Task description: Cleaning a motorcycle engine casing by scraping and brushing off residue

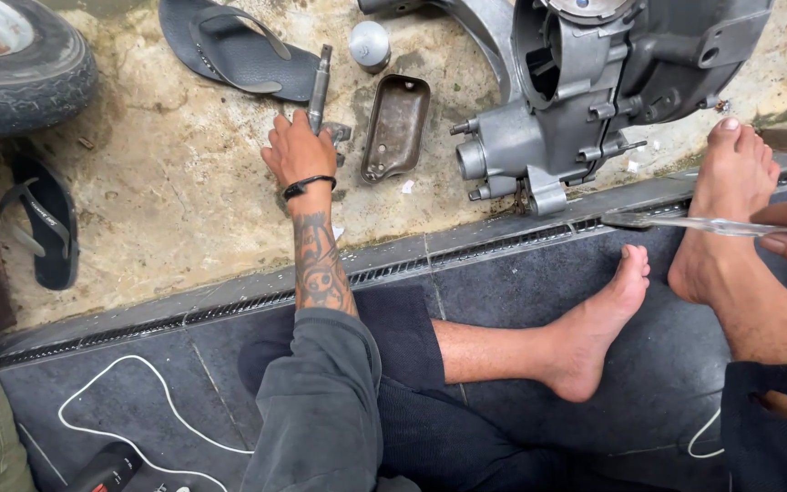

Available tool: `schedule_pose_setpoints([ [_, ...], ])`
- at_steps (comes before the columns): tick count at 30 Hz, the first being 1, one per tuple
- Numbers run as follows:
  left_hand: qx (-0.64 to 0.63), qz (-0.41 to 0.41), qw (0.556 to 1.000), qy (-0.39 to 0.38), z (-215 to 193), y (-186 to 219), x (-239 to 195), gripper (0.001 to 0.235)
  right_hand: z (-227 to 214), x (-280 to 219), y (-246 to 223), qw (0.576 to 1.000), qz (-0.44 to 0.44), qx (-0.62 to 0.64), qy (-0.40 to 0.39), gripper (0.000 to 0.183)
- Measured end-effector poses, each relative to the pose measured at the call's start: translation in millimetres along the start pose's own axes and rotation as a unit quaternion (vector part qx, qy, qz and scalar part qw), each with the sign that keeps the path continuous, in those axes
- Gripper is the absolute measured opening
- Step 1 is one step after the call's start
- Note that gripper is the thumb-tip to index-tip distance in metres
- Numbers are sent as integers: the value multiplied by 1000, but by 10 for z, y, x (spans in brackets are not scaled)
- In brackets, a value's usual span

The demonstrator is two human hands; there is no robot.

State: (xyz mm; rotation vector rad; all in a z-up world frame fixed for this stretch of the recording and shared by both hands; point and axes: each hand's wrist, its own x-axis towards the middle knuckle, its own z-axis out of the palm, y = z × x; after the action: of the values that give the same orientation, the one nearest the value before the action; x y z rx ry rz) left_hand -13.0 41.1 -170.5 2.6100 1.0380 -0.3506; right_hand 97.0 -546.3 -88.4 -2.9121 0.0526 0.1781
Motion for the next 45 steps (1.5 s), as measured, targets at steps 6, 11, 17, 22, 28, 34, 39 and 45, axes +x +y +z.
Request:
schedule_pose_setpoints([
  [6, 93, -21, 995, 24, 435, -145, 159, 43, -1260, -337, -318, 927, -262, 51, -263, 36],
  [11, 32, -28, 996, 72, 70, -14, 73, 37, 717, 234, 89, 999, -7, -34, 25, 59],
  [17, 81, -42, 995, 41, 309, -18, 132, 29, 489, 105, -176, 1000, -9, -17, 11, 53],
  [22, 85, -44, 994, 49, 429, -45, 183, 43, 545, 163, -102, 999, -24, -30, 16, 55],
  [28, -168, 7, 983, 67, -322, 248, -30, 22, 127, -53, -681, 1000, 13, 18, -6, 53],
  [34, -551, 193, 806, 96, -839, 899, -466, 17, -54, -111, -1058, 981, 170, 97, -8, 48],
  [39, -717, 250, 651, 11, -863, 1388, -994, 12, 265, -6, -500, 999, 33, 6, 6, 50],
  [45, -662, 325, 673, -53, -1031, 1671, -1555, 16, -1357, -528, -1876, 854, 85, 469, -210, 23],
])
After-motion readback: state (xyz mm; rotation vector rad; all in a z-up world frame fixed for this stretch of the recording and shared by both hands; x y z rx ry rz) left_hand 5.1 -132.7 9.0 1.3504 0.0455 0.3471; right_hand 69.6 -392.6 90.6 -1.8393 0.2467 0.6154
